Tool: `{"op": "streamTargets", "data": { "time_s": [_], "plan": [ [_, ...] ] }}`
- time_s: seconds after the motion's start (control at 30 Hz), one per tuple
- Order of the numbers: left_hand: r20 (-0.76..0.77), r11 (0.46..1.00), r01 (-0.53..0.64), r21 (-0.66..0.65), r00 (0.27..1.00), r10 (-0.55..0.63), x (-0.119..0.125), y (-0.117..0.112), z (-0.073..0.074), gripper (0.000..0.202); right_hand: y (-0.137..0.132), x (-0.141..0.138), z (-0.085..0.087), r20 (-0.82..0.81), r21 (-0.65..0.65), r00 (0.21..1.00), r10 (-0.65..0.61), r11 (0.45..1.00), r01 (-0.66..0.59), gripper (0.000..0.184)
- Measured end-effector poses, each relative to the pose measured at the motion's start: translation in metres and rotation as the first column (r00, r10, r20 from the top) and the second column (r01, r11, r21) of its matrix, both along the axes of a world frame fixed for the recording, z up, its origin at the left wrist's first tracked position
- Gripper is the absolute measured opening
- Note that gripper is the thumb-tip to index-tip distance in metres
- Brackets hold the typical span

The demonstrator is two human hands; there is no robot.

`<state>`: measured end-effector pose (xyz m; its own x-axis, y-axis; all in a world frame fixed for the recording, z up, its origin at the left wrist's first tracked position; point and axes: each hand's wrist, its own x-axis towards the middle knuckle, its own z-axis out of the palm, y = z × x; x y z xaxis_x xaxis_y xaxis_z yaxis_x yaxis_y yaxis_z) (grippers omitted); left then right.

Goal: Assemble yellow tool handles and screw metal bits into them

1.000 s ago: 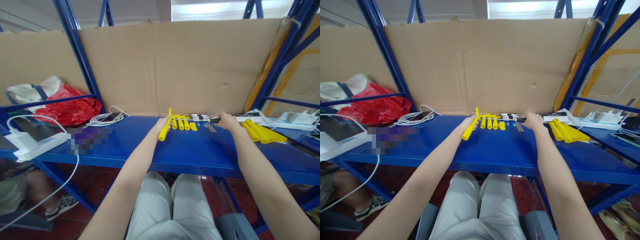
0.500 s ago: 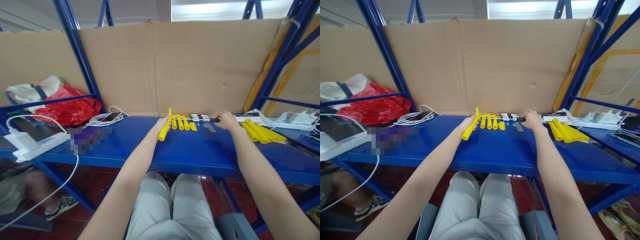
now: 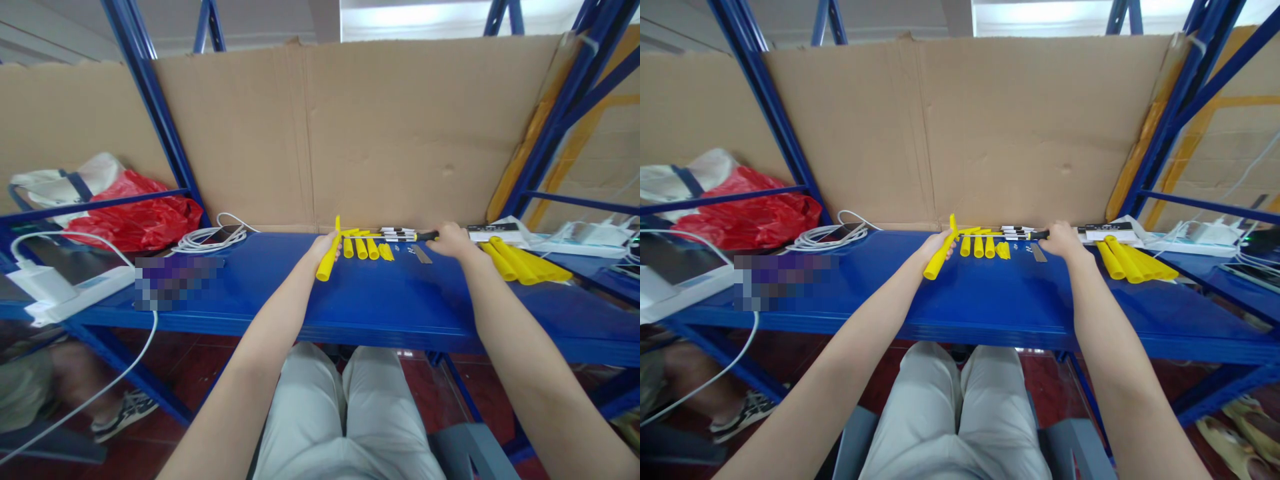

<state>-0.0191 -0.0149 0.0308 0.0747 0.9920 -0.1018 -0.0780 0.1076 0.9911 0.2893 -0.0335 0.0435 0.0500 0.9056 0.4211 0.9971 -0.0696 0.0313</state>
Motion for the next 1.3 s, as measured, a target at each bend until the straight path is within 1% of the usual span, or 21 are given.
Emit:
{"op": "streamTargets", "data": {
  "time_s": [0.1,0.27,0.47,0.67,0.8,0.93,1.13,1.23,1.3],
  "plan": [
    [0.002,1.000,-0.004,-0.009,1.000,0.004,0.0002,-0.0008,0.0000,0.027,0.0006,0.0012,-0.0013,0.013,0.030,1.000,0.005,1.000,-0.005,0.032],
    [0.012,1.000,-0.001,-0.009,1.000,0.002,0.0004,0.0004,-0.0012,0.026,0.0017,0.0011,-0.0027,-0.040,0.027,0.998,-0.044,0.999,0.045,0.038],
    [0.014,0.999,-0.030,-0.022,0.999,0.030,0.0006,0.0009,-0.0006,0.026,0.0036,0.0012,-0.0028,-0.030,0.000,1.000,-0.006,1.000,0.006,0.039],
    [0.008,0.999,-0.019,-0.028,1.000,0.019,0.0026,-0.0018,0.0014,0.028,-0.0008,0.0009,-0.0002,0.005,0.059,0.999,0.042,0.997,-0.043,0.034],
    [0.021,0.999,-0.014,-0.034,1.000,0.015,0.0033,-0.0008,0.0002,0.027,-0.0031,0.0003,0.0012,-0.026,0.108,1.000,-0.018,0.994,0.021,0.034],
    [0.022,1.000,-0.008,-0.018,1.000,0.008,0.0031,0.0011,-0.0014,0.026,-0.0037,-0.0007,0.0030,-0.084,0.085,0.994,-0.064,0.994,0.071,0.037],
    [0.007,1.000,0.000,-0.013,1.000,0.000,0.0025,0.0013,-0.0017,0.026,-0.0039,-0.0012,0.0017,-0.056,0.027,0.998,-0.024,0.999,0.026,0.034],
    [0.010,1.000,-0.002,-0.017,1.000,0.002,0.0026,0.0013,-0.0017,0.026,-0.0035,-0.0001,0.0008,-0.053,0.037,0.999,-0.011,0.999,0.013,0.034],
    [0.014,1.000,0.004,-0.011,1.000,-0.004,0.0030,0.0013,-0.0018,0.026,-0.0037,0.0006,0.0010,-0.054,0.048,0.998,-0.030,0.998,0.033,0.035]
  ]
}}
